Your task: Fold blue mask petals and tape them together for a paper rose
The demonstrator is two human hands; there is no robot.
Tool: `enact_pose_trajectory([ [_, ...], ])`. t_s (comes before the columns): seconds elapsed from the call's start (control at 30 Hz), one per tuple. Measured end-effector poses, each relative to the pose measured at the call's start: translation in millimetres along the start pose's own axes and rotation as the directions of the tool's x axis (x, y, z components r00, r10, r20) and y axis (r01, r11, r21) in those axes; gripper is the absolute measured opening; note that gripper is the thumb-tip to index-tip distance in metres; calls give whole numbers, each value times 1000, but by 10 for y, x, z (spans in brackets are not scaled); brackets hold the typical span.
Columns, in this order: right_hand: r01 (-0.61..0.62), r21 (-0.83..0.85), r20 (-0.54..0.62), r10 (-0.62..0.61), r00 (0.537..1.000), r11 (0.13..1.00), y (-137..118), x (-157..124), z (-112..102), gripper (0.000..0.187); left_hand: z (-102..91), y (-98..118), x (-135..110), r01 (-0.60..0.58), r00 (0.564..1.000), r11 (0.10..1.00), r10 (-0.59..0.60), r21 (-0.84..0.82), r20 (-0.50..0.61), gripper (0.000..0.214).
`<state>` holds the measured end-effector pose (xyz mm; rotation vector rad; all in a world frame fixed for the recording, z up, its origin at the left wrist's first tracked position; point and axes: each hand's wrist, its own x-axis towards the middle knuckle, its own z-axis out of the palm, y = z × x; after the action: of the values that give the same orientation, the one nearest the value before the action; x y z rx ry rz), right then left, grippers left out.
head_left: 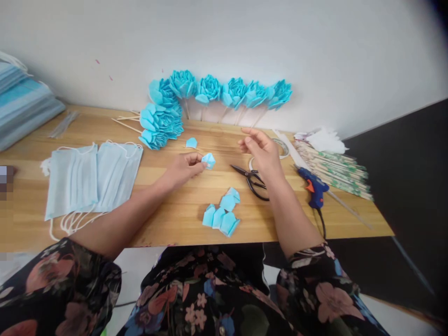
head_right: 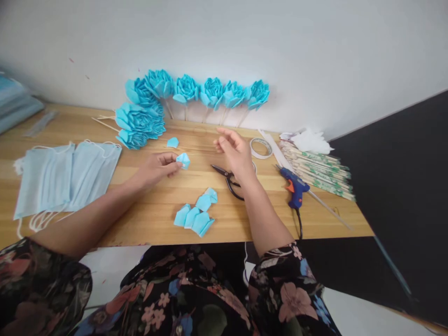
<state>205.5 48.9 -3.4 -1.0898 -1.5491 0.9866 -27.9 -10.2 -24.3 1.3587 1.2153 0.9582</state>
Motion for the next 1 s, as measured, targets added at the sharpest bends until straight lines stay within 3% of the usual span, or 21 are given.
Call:
enact_pose_trajectory([
  [0.13, 10, -243, 97, 14, 995, 970, 72, -57, -258, 28, 10, -9, 5, -5, 1000, 998, 4, -64, -26, 30],
  [0.3, 123, -618, 188, -5, 982, 776, 161, -318, -268, 17, 29, 11, -11, 13, 1000, 997, -14, -76, -18, 30],
  [0.5, 320, -746, 325, -99, 940, 584, 166, -394, -129, 11, 21, 23, -11, 20, 999, 995, -22, -93, -26, 29],
  [0.63, 372, -790, 333, -167, 928, 488, 222, -394, -97, 15, 21, 19, -7, 22, 1000, 993, -22, -119, -1, 33],
  [0.8, 296, -787, 253, -154, 955, 542, 305, -373, -89, 14, 30, 20, -15, 44, 999, 991, -41, -128, 21, 34],
  [1.0, 83, -639, 98, -26, 995, 765, 317, -347, -118, 16, 40, 31, -29, 59, 998, 992, -56, -112, 33, 32],
])
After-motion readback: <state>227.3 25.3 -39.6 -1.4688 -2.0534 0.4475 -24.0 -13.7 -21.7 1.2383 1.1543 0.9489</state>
